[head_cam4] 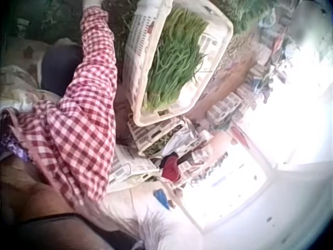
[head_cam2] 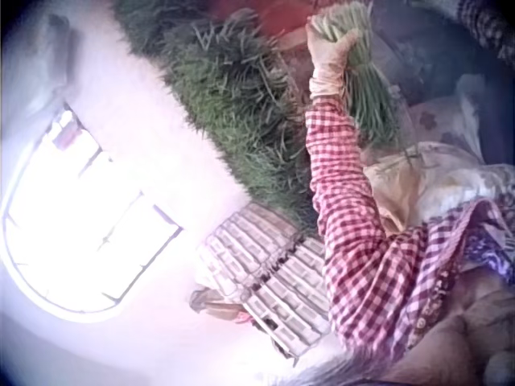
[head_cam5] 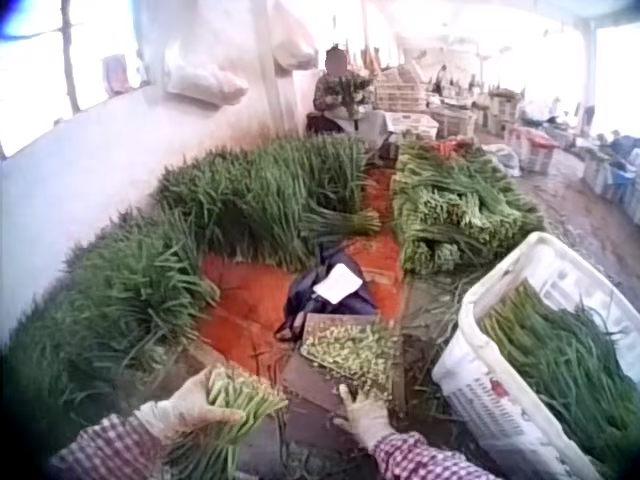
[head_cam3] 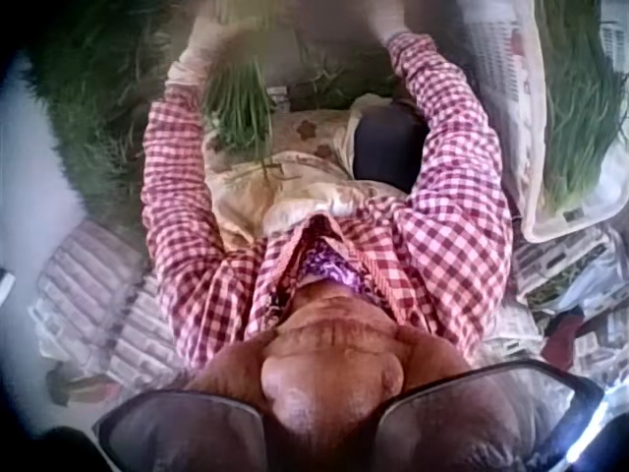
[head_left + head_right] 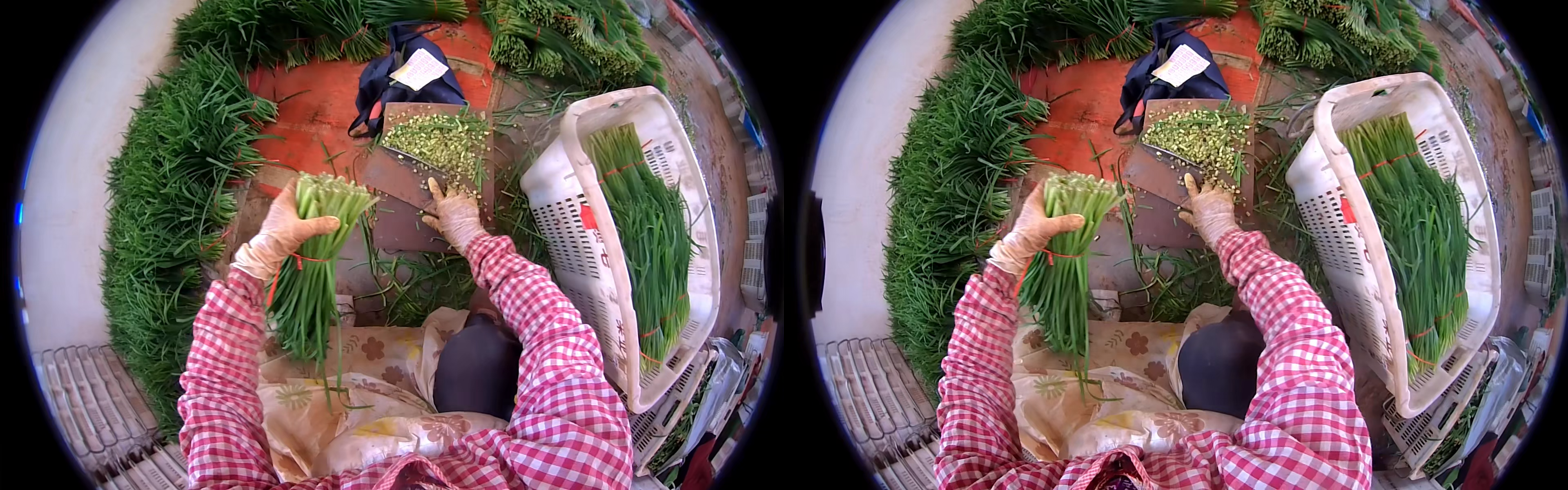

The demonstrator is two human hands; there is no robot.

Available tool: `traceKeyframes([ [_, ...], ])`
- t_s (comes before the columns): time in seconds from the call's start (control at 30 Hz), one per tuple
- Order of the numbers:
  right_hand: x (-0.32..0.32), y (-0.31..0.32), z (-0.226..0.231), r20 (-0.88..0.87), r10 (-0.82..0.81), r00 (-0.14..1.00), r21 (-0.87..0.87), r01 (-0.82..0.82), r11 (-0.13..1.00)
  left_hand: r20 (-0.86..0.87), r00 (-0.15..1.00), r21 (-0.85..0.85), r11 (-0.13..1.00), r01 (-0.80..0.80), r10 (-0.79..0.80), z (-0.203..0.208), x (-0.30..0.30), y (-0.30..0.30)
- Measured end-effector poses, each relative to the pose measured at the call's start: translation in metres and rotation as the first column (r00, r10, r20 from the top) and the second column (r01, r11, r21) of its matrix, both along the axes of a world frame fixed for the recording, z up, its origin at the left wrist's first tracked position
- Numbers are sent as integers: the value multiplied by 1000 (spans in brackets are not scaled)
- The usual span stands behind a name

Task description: The person ties green onions into bundles with red ties, trims the root ends with a knife on a wooden block, and places the finished bundles into a plastic crate.

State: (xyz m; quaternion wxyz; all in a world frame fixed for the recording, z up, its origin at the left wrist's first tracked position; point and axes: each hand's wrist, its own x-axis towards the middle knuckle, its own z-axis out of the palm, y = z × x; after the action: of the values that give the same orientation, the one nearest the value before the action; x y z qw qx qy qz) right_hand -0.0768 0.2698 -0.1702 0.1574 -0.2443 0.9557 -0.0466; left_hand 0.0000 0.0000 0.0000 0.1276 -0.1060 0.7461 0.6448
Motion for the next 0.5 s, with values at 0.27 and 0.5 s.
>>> traceKeyframes([
  [0.27, -17, 35, -14, 64, -215, 975, -446, 220, 867, -101, 963, -678, 725, 118, -252, -117, -40, 78],
  [0.5, 19, 95, 71, 115, -330, 937, -758, 297, 581, 412, 899, -826, 355, 438, -150, -121, -67, 138],
])
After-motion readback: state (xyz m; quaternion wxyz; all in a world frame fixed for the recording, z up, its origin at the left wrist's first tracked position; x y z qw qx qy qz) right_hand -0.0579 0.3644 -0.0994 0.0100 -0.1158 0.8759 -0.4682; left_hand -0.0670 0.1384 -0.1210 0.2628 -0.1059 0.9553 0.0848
